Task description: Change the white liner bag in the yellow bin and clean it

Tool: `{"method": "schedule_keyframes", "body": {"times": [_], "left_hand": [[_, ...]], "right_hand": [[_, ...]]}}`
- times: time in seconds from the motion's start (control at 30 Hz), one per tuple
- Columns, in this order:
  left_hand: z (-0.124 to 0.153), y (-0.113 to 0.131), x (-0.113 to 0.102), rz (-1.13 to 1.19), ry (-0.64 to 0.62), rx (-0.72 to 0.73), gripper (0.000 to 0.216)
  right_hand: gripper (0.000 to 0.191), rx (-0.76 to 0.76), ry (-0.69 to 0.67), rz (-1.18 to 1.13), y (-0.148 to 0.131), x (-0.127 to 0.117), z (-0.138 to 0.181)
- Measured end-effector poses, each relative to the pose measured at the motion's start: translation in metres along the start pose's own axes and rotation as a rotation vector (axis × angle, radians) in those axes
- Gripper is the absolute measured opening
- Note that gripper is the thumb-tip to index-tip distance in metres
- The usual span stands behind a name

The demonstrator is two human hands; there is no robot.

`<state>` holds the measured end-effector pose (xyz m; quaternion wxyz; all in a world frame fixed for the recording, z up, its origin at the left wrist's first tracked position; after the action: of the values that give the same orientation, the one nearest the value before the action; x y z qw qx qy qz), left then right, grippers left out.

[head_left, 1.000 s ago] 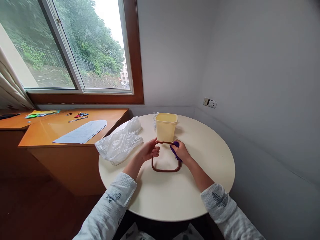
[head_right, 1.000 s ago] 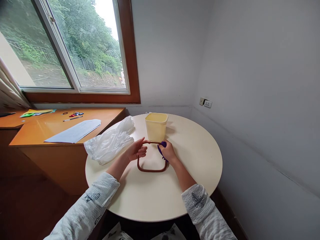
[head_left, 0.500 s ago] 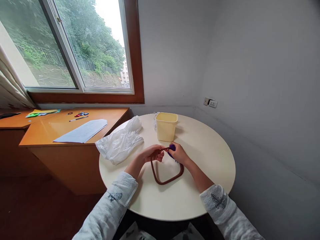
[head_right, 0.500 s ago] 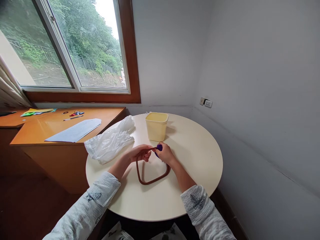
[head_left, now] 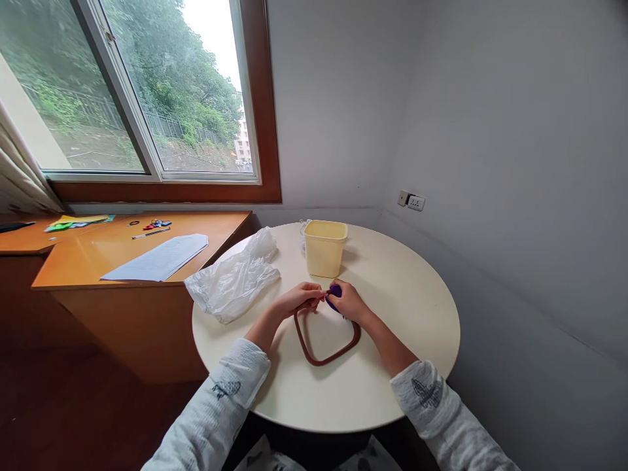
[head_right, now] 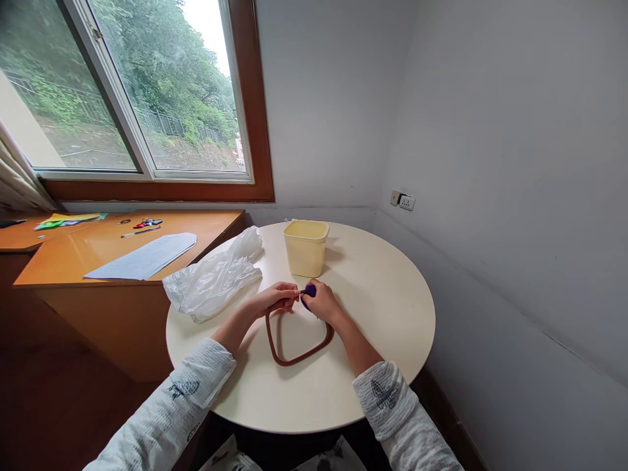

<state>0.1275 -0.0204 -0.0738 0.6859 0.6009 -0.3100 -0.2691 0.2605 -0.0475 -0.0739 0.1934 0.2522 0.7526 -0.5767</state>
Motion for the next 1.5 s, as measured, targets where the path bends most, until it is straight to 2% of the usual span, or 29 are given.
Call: {"method": "schedule_keyframes", "body": {"times": [0.3,0.63,0.9,1.17,1.5], "left_hand": [[0.001,0.003,-0.002,0.021,0.053,0.001,0.026],[0.005,0.012,-0.011,0.022,0.163,0.078,0.026],[0.006,0.012,-0.015,0.132,0.24,0.09,0.021],[0.013,0.018,-0.019,0.19,0.284,0.187,0.024],[0.016,0.02,-0.016,0.25,0.364,0.209,0.023]], "right_hand": [[0.015,-0.004,0.006,-0.039,-0.005,-0.004,0.0],[0.022,0.009,0.035,-0.095,0.001,-0.003,-0.004],[0.028,0.01,0.037,-0.108,-0.001,-0.004,-0.003],[0.021,0.054,0.053,-0.086,0.006,-0.004,-0.003],[0.023,0.052,0.094,-0.113,0.004,-0.008,-0.003]]}}
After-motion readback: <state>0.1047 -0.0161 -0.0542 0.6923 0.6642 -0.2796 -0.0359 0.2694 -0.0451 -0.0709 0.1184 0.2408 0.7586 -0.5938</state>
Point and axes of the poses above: each hand's wrist, its own z-axis away from the middle knuckle, its own x-axis out of the palm, y = z × x, the point moved 5 cm from there along -z, towards the middle knuckle, and after that the axes turned 7 degrees about z, right-handed, at the moved point
